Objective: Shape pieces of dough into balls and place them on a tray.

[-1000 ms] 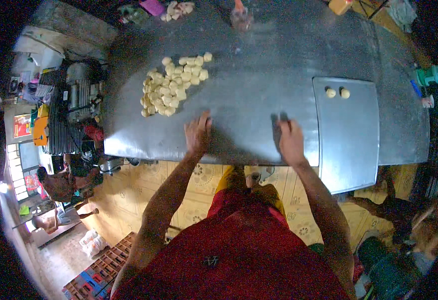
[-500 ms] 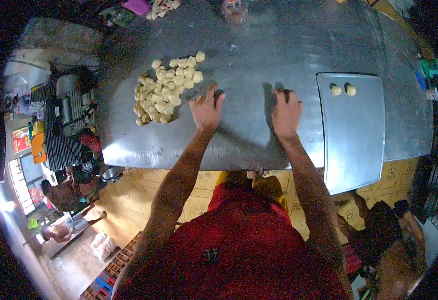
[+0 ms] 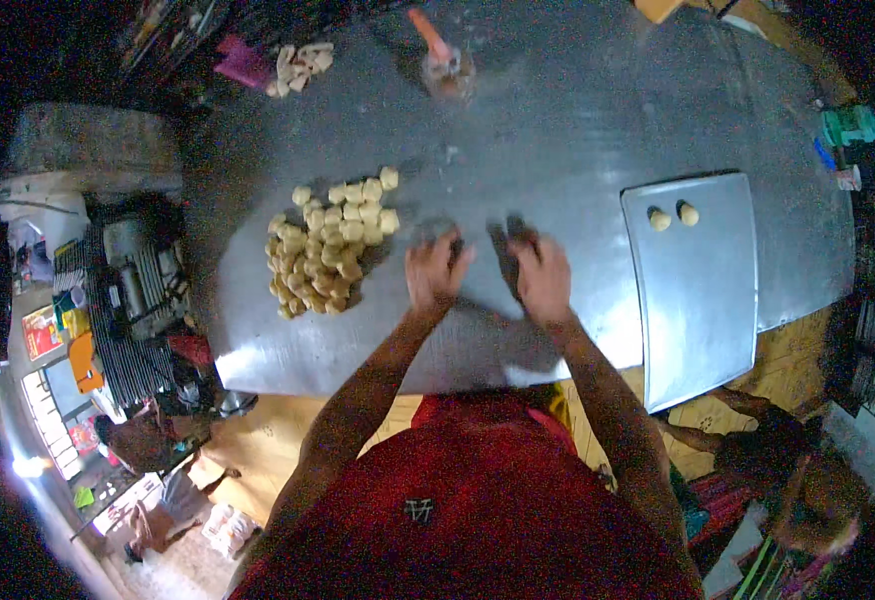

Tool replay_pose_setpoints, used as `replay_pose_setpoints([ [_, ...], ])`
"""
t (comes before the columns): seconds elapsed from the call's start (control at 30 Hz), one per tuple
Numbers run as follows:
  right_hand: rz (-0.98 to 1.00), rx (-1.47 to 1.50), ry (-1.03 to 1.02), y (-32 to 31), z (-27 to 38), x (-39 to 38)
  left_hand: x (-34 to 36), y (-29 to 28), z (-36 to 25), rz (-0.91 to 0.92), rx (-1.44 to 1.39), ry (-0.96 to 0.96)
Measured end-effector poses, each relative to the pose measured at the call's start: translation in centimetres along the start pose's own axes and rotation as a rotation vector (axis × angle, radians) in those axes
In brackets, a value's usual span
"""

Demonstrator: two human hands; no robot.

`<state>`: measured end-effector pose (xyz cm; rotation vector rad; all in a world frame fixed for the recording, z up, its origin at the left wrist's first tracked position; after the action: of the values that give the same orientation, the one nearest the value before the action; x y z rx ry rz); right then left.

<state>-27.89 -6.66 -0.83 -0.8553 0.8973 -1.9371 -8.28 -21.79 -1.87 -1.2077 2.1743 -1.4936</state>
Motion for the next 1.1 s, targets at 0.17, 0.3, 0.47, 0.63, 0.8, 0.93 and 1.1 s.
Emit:
replay_pose_setpoints([
  [0.17, -0.024, -0.030, 0.005, -0.8, -0.9, 2.5, 0.9, 0.6, 0.5, 0.030, -0.044, 0.184],
  [0.3, -0.122, -0.063, 0.103, 1.8, -0.9, 4.5, 2.4, 1.9, -0.1, 0.043, 0.003, 0.109],
  [0.47, -0.029, 0.223, -0.050, 1.0, 0.3, 3.9, 2.7, 1.6, 1.1, 0.050, -0.166, 0.137],
  [0.63, -0.024, -0.041, 0.073, 1.1, -0.5, 6.5, 4.3, 2.7, 2.1, 0.102, -0.017, 0.195],
  [0.8, -0.147, 0.048, 0.094, 4.3, -0.1, 5.0, 4.8, 4.6, -1.0, -0.020, -0.079, 0.111],
  [0.93, -0.068, 0.248, -0.026, 2.1, -0.2, 0.0, 0.5, 1.3, -0.3, 0.105, -0.220, 0.210],
  [1.1, -0.082, 0.466, 0.107, -3.1, -3.2, -1.0, -2.1, -2.3, 0.3, 0.110, -0.137, -0.013],
])
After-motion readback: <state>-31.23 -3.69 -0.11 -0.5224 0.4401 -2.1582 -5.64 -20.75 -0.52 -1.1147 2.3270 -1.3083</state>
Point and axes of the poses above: each hand's wrist, its own x-axis towards the middle knuckle, its own y-axis out of the palm, z = x × y, the point moved 1 cm from there along x, towards the middle knuckle, and after that the axes turned 2 degrees about -z, right-handed, at the moved point
